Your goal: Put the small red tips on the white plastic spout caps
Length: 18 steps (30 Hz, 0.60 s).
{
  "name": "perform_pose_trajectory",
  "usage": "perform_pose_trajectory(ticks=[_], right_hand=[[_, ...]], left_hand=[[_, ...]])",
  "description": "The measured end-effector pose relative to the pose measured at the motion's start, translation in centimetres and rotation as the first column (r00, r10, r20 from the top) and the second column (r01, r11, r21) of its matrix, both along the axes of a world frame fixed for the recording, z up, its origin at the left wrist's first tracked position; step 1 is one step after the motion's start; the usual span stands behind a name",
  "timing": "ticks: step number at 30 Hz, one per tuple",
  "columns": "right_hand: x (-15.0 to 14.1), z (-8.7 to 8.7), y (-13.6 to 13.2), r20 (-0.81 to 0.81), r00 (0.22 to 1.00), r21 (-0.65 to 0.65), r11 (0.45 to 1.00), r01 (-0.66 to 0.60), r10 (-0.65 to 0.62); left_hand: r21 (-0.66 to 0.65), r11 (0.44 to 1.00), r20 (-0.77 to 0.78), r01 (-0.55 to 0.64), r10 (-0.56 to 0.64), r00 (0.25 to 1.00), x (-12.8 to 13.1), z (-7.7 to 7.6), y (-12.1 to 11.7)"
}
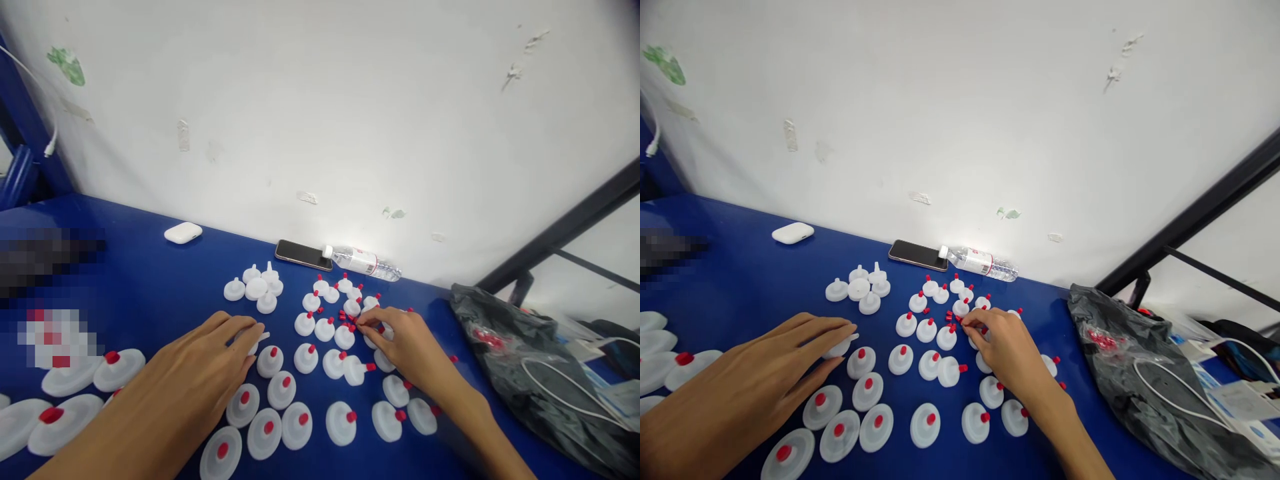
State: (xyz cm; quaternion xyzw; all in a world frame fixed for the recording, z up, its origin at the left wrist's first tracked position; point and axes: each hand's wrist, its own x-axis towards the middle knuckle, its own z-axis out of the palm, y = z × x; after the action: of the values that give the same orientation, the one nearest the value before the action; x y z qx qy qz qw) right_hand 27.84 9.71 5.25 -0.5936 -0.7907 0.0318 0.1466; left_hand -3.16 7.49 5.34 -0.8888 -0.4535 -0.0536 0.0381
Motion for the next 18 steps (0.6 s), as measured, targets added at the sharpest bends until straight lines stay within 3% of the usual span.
perform_pose_trajectory(ticks=[5,13,18], right_hand=[[0.1,0.2,-0.1,0.002,0.999,0.001,0.999,-0.044,0.044],[0.0,0.0,-0.1,0.063,0.996,0.017,0.998,-0.058,0.056],[-0.2,0.1,-0.1,0.095,0.991,0.03,0.994,-0.101,0.098]], left_hand=[[0.01,1.0,-0.028,-0.01,0.01,1.0,-0.3,-0.1,0.1],[-0.106,0.991,-0.102,-0.08,0.069,0.992,0.5,1.7,-0.2],[-0.095,0.993,-0.076,-0.071,0.064,0.995,0.4,1.5,0.1]])
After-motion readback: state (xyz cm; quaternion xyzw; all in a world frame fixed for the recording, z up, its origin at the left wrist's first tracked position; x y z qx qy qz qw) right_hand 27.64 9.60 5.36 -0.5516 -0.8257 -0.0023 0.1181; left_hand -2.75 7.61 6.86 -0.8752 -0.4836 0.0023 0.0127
